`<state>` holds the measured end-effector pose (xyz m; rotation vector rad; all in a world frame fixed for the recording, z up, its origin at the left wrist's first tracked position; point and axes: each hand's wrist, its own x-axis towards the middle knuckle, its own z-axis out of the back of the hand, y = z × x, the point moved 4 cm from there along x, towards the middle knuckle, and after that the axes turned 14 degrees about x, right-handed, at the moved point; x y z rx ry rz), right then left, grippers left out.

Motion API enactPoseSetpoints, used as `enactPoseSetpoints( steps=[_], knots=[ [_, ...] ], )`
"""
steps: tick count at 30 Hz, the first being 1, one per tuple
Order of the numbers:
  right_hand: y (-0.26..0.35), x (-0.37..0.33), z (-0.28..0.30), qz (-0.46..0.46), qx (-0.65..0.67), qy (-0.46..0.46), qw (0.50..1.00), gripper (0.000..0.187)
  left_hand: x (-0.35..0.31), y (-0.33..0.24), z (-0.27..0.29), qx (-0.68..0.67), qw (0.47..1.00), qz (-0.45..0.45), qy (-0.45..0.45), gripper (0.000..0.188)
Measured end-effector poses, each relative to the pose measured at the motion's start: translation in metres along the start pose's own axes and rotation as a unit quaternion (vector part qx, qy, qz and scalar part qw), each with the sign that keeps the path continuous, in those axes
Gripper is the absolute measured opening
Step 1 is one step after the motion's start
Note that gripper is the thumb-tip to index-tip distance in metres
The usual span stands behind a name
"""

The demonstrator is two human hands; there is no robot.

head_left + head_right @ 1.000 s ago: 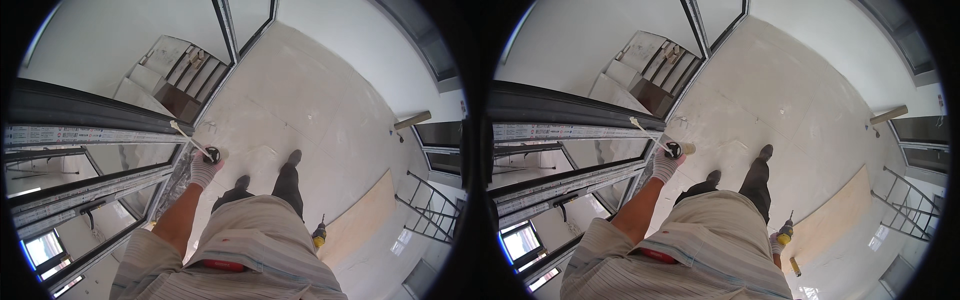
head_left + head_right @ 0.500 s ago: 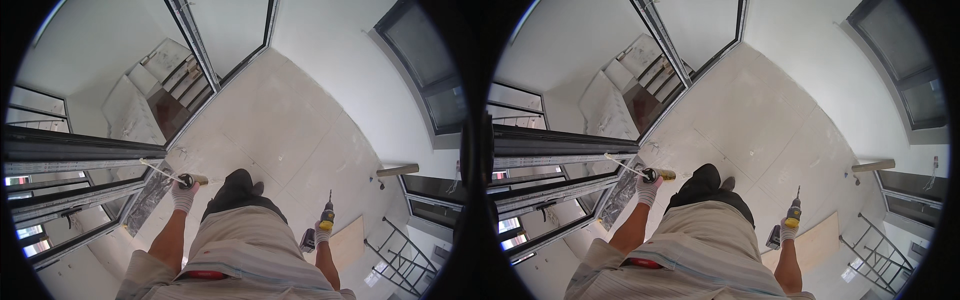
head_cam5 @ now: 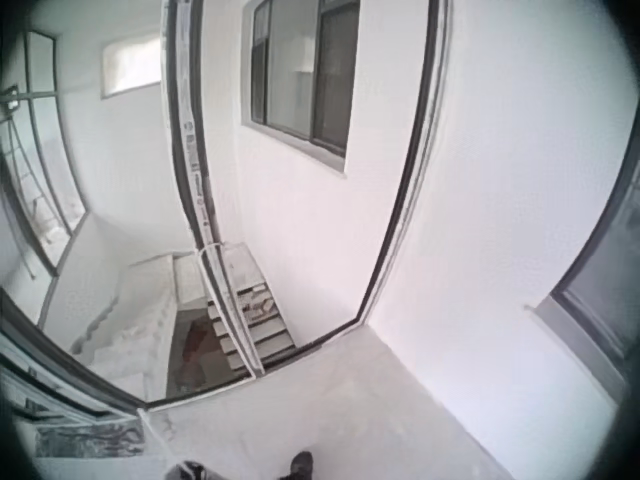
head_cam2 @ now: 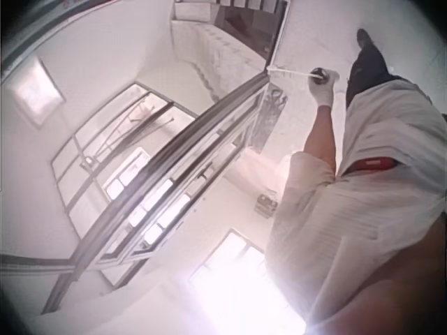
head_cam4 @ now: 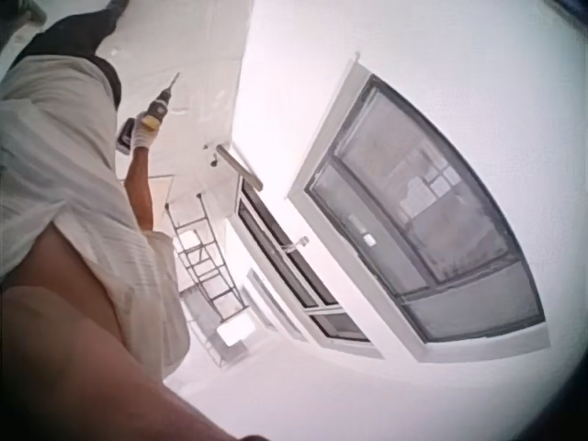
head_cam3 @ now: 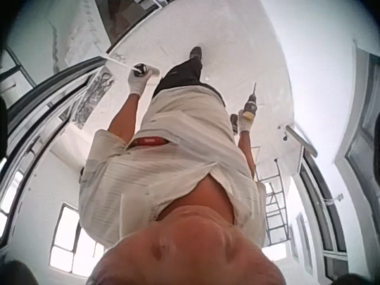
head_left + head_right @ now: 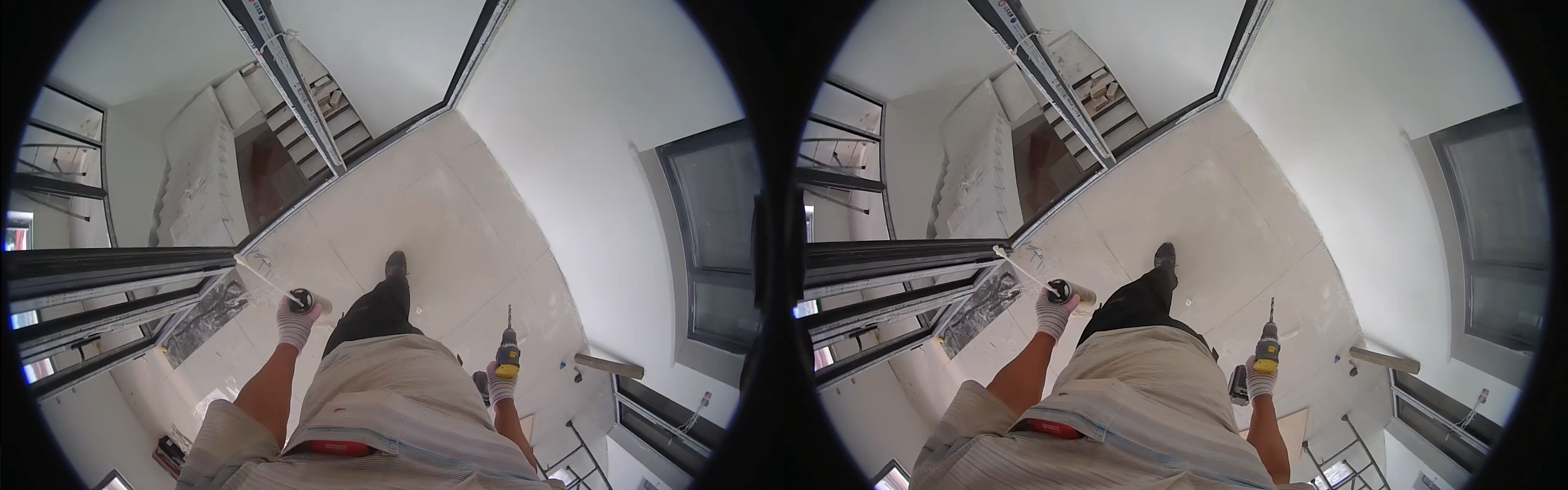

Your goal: The person uses a cordless drill to secure a metal window frame to the wall, then retrieves a pencil and applies sealant along the frame's edge. The person kneels and sits on the floor during the process.

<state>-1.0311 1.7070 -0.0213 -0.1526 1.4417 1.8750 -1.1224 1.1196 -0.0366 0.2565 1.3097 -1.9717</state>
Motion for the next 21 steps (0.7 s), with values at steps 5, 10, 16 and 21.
enactPoseSetpoints(
  steps=[5, 10, 16, 21],
  knots=[
    [0.019, 0.089, -0.003, -0.014, -0.047, 0.037, 0.998, 0.043, 0.051, -0.073, -0.043, -0.054, 0.997, -0.037, -0.030, 0.054],
    [0.052, 0.200, 0.017, -0.051, -0.132, 0.100, 0.985, 0.046, 0.088, -0.109, -0.082, -0.213, 0.974, -0.058, -0.057, 0.039],
    [0.180, 0.302, -0.019, -0.008, -0.216, 0.177, 0.960, 0.041, 0.060, -0.155, -0.114, -0.179, 0.966, 0.001, -0.188, 0.047],
    [0.260, 0.403, -0.056, 0.047, -0.262, 0.248, 0.932, 0.034, 0.032, -0.135, -0.154, -0.229, 0.922, 0.079, -0.302, 0.052]
  ],
)
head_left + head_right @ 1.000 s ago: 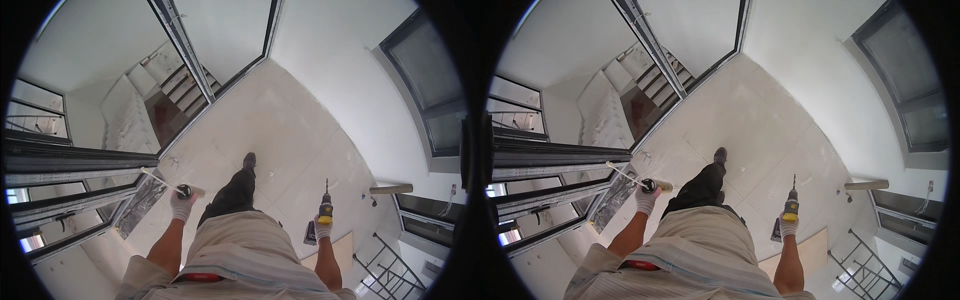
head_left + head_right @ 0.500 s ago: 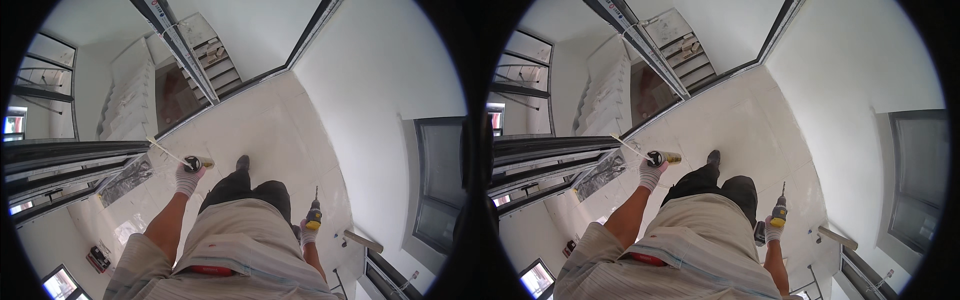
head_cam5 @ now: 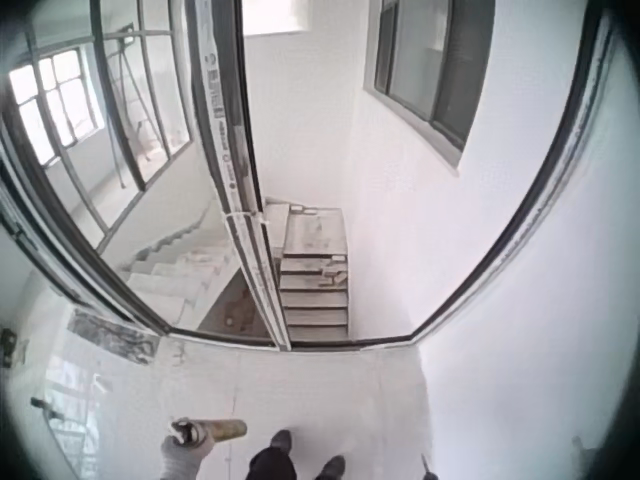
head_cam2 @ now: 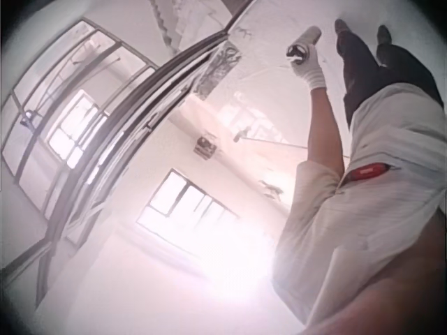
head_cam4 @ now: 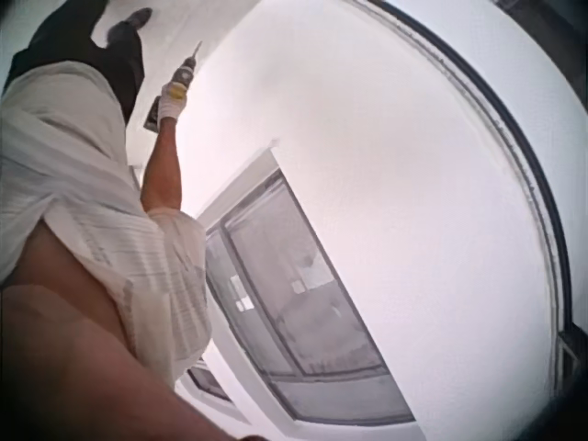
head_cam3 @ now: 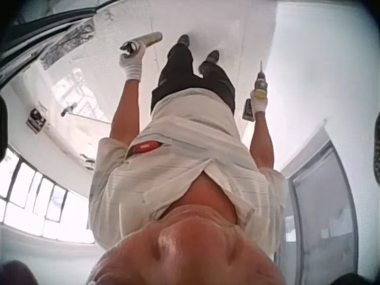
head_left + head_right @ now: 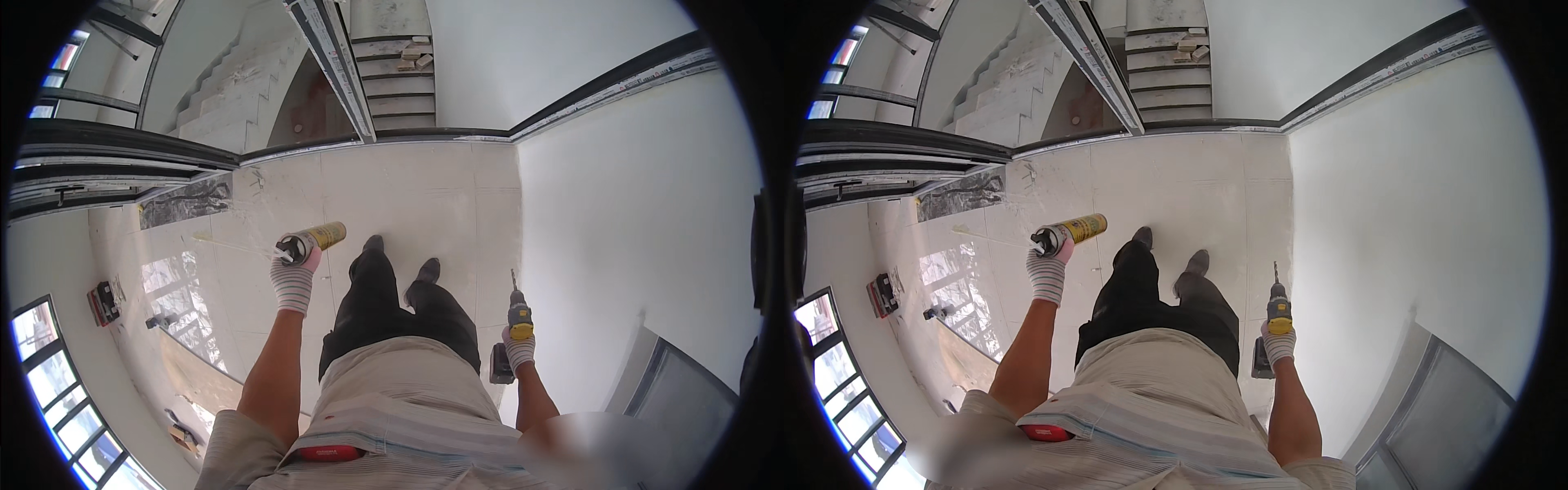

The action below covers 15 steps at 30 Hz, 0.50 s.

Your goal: The person uses a cordless drill to secure a metal window frame to the wall, then retrieves a pencil and applies sealant along the frame's edge. The person kneels and sits on the floor during the process.

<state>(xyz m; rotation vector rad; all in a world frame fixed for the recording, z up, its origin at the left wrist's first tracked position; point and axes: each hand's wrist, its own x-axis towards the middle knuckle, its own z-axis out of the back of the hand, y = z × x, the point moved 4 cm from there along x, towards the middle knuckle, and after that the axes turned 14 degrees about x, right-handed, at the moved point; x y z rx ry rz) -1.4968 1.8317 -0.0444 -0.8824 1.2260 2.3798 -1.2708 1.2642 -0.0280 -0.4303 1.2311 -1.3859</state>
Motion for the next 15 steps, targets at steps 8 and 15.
enactPoseSetpoints(
  steps=[8, 15],
  knots=[
    [0.161, 0.093, 0.010, 0.054, -0.144, 0.056, 0.986, 0.044, -0.032, 0.054, 0.010, -0.046, 0.986, 0.127, -0.096, 0.052],
    [0.246, 0.161, -0.051, 0.156, -0.159, 0.084, 0.971, 0.046, 0.002, 0.077, -0.008, -0.003, 0.983, 0.137, -0.125, 0.052]
  ],
)
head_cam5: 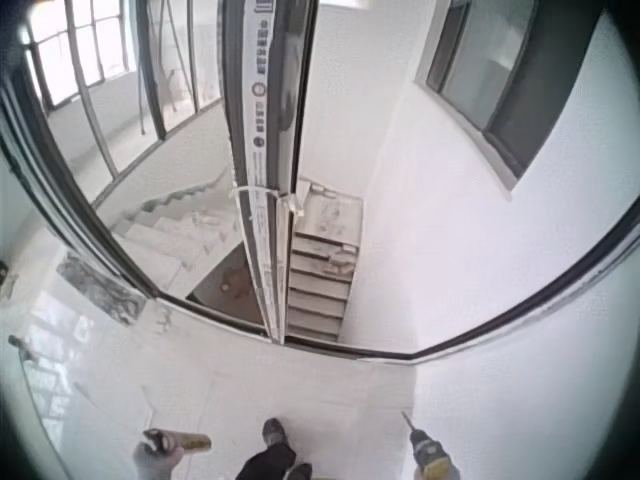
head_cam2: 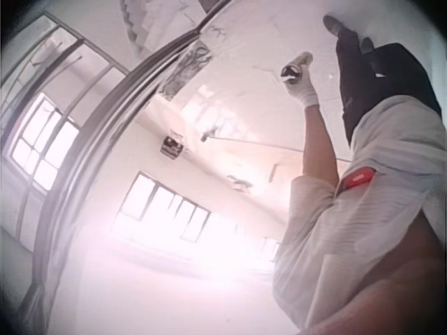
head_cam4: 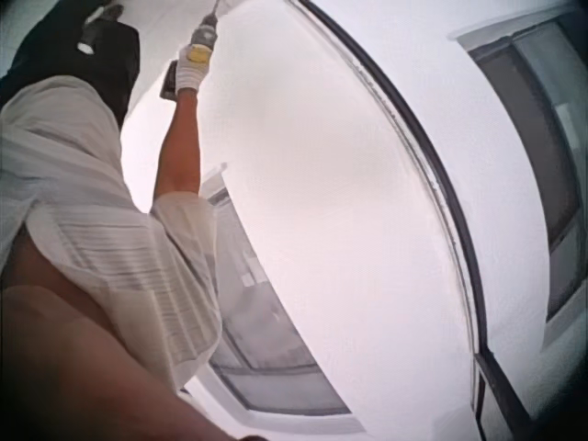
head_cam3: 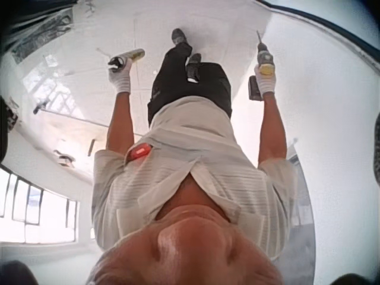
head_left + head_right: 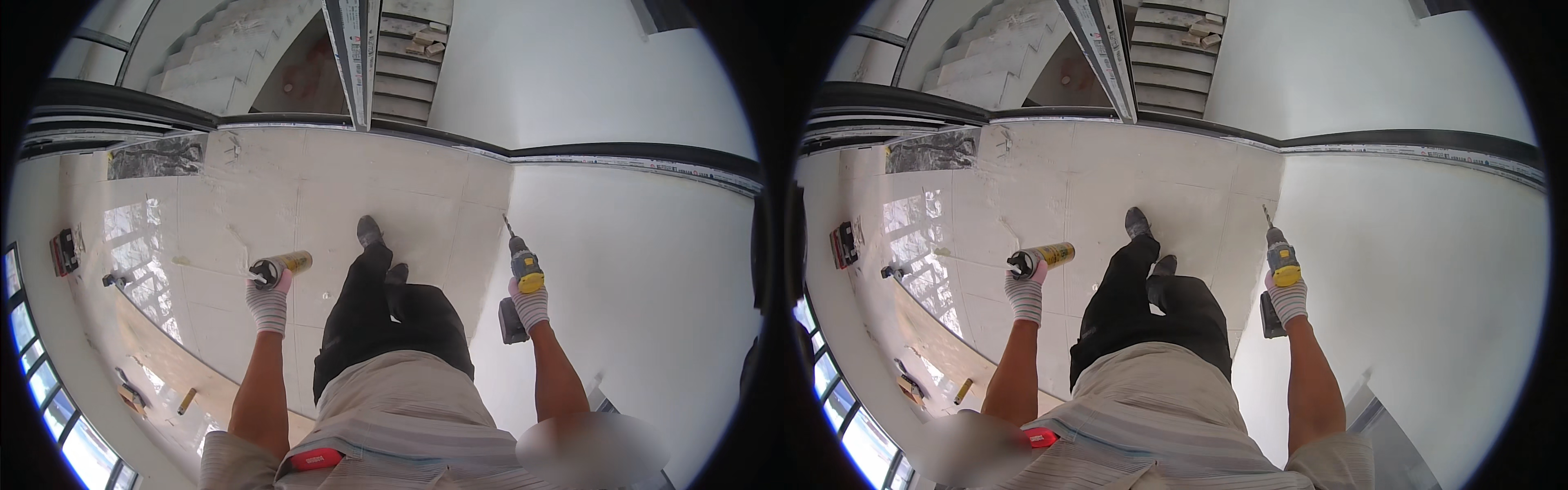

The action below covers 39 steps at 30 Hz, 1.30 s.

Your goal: The person uses a cordless drill to secure a metal window frame to the wall, then retrieves a pencil and applies sealant along the frame's edge. The person kneels and sits on the floor during the process.

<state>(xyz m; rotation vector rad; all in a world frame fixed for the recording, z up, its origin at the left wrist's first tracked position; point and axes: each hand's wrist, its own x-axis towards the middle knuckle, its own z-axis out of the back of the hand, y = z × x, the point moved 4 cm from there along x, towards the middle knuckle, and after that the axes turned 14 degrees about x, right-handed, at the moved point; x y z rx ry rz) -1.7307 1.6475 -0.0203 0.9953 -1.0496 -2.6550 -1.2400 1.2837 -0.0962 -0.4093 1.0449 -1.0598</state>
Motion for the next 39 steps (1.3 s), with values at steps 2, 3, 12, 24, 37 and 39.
enactPoseSetpoints(
  steps=[2, 3, 12, 24, 37, 39],
  knots=[
    [0.025, 0.031, -0.011, 0.004, -0.007, 0.023, 1.000, 0.047, 0.014, 0.005, -0.011, -0.055, 0.998, 0.023, 0.007, 0.053],
    [0.036, 0.047, -0.020, 0.005, -0.006, 0.030, 1.000, 0.048, 0.026, 0.005, -0.018, -0.082, 0.996, 0.031, 0.014, 0.053],
    [0.103, 0.167, -0.066, 0.047, -0.097, 0.073, 0.991, 0.048, 0.087, -0.020, -0.088, -0.059, 0.998, -0.006, -0.007, 0.057],
    [0.050, 0.335, -0.138, 0.158, -0.087, 0.194, 0.964, 0.046, 0.170, 0.082, -0.229, -0.134, 0.991, 0.005, 0.010, 0.050],
    [-0.039, 0.438, -0.202, 0.163, -0.007, 0.220, 0.962, 0.048, 0.232, 0.163, -0.375, 0.116, 0.975, -0.171, 0.083, 0.061],
    [-0.071, 0.462, -0.214, 0.167, -0.013, 0.211, 0.963, 0.043, 0.229, 0.165, -0.400, 0.173, 0.959, -0.190, 0.115, 0.075]
  ],
)
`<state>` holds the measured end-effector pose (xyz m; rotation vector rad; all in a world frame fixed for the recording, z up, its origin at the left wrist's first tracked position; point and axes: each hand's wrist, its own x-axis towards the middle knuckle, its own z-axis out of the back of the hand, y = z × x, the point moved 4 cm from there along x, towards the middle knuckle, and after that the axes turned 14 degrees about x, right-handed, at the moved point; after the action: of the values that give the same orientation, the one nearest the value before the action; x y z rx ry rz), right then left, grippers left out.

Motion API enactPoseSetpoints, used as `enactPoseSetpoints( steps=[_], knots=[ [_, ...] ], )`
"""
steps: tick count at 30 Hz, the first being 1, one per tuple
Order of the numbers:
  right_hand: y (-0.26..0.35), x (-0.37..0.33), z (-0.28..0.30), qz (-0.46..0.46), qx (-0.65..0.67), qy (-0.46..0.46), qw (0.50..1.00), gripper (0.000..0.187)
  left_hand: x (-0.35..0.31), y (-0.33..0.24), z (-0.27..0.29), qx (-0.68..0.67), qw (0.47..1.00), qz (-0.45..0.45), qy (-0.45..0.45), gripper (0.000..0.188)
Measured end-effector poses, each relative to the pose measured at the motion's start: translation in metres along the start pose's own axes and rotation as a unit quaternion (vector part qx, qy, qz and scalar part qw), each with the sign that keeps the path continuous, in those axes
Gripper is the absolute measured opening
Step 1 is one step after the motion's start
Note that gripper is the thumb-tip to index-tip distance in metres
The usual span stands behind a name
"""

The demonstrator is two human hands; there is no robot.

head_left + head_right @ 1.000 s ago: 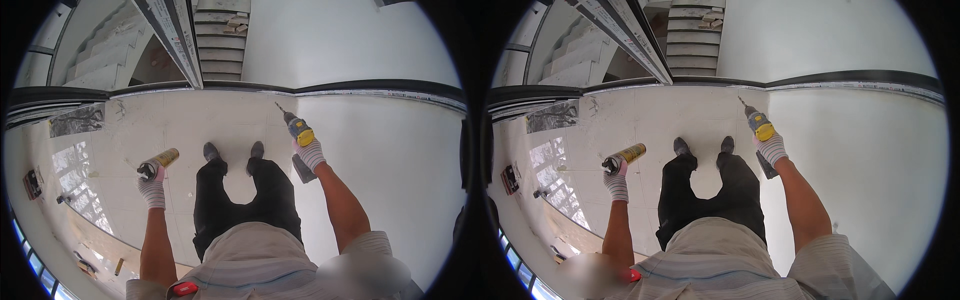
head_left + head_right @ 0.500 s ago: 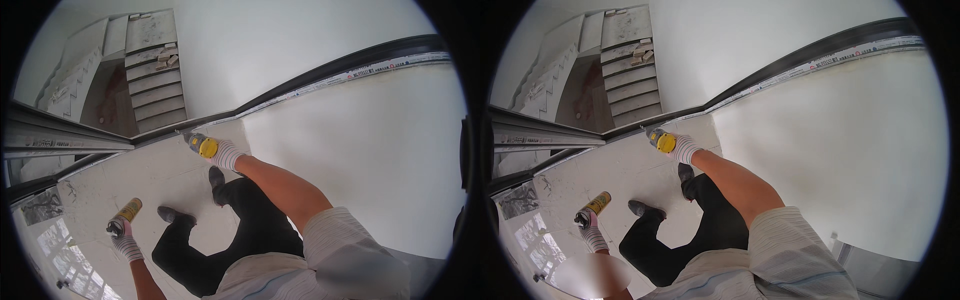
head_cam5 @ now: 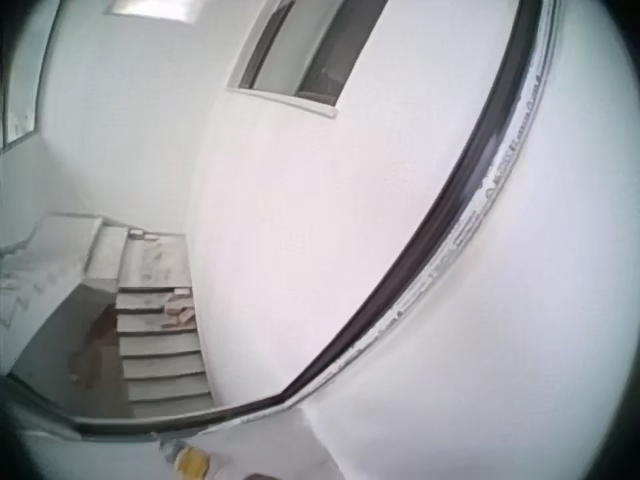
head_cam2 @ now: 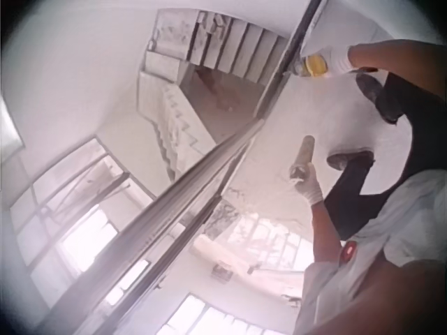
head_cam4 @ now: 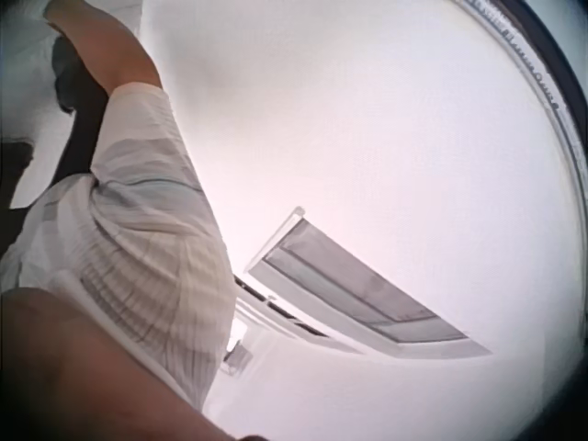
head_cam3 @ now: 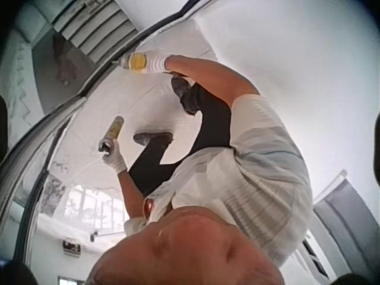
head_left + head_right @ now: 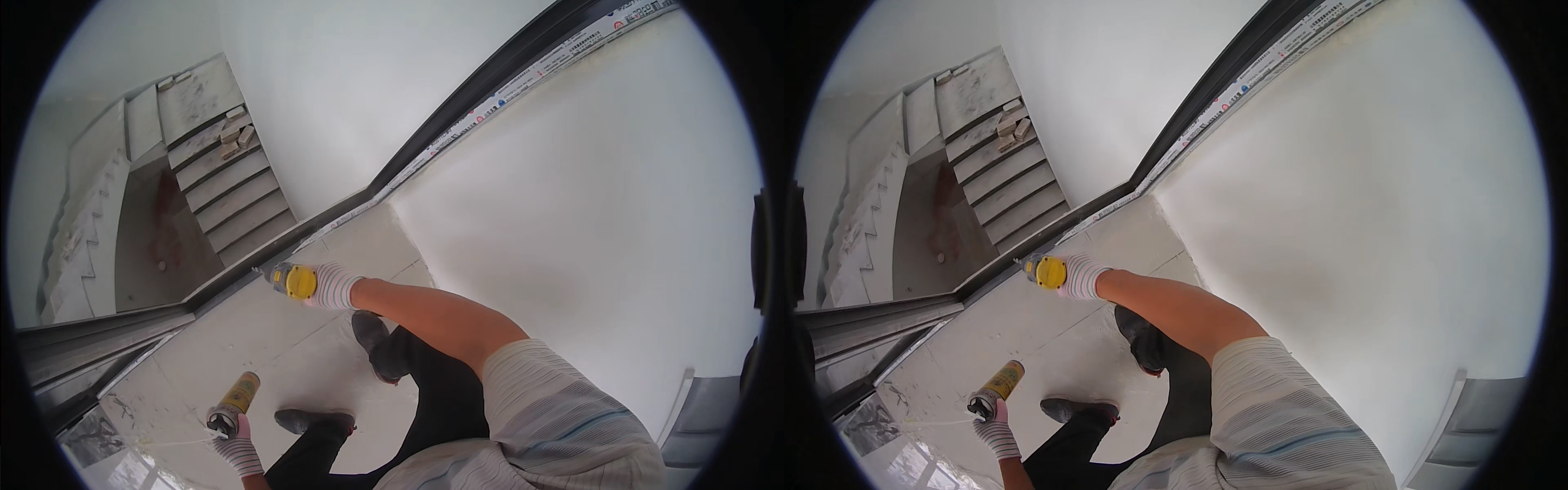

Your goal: The person uses a cordless drill to secure a metal window frame to the wall, then retrieves a pencil and applies sealant along the frame's edge. The person kneels and sits on the floor during the process.

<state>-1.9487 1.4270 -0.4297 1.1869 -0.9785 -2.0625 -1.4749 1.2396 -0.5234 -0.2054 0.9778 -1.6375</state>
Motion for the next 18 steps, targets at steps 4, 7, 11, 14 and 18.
enactPoseSetpoints(
  steps=[4, 7, 11, 14, 18],
  knots=[
    [-0.034, 0.038, -0.009, 0.033, -0.054, 0.015, 0.998, 0.034, -0.014, -0.062, -0.019, 0.062, 0.990, -0.129, 0.014, 0.077],
    [-0.036, 0.065, -0.011, 0.092, -0.080, 0.033, 0.992, 0.027, -0.017, -0.095, -0.013, -0.013, 0.995, -0.082, 0.063, 0.077],
    [-0.053, 0.094, -0.009, 0.045, -0.107, 0.085, 0.990, 0.029, -0.005, -0.106, -0.002, 0.068, 0.989, -0.109, 0.076, 0.073],
    [-0.022, 0.089, -0.001, 0.024, -0.114, 0.087, 0.989, 0.036, -0.001, -0.113, 0.006, 0.067, 0.988, -0.096, 0.100, 0.072],
    [-0.030, 0.106, 0.014, -0.037, -0.140, 0.076, 0.987, 0.040, 0.000, -0.109, 0.013, 0.023, 0.991, -0.085, 0.100, 0.072]
  ],
)
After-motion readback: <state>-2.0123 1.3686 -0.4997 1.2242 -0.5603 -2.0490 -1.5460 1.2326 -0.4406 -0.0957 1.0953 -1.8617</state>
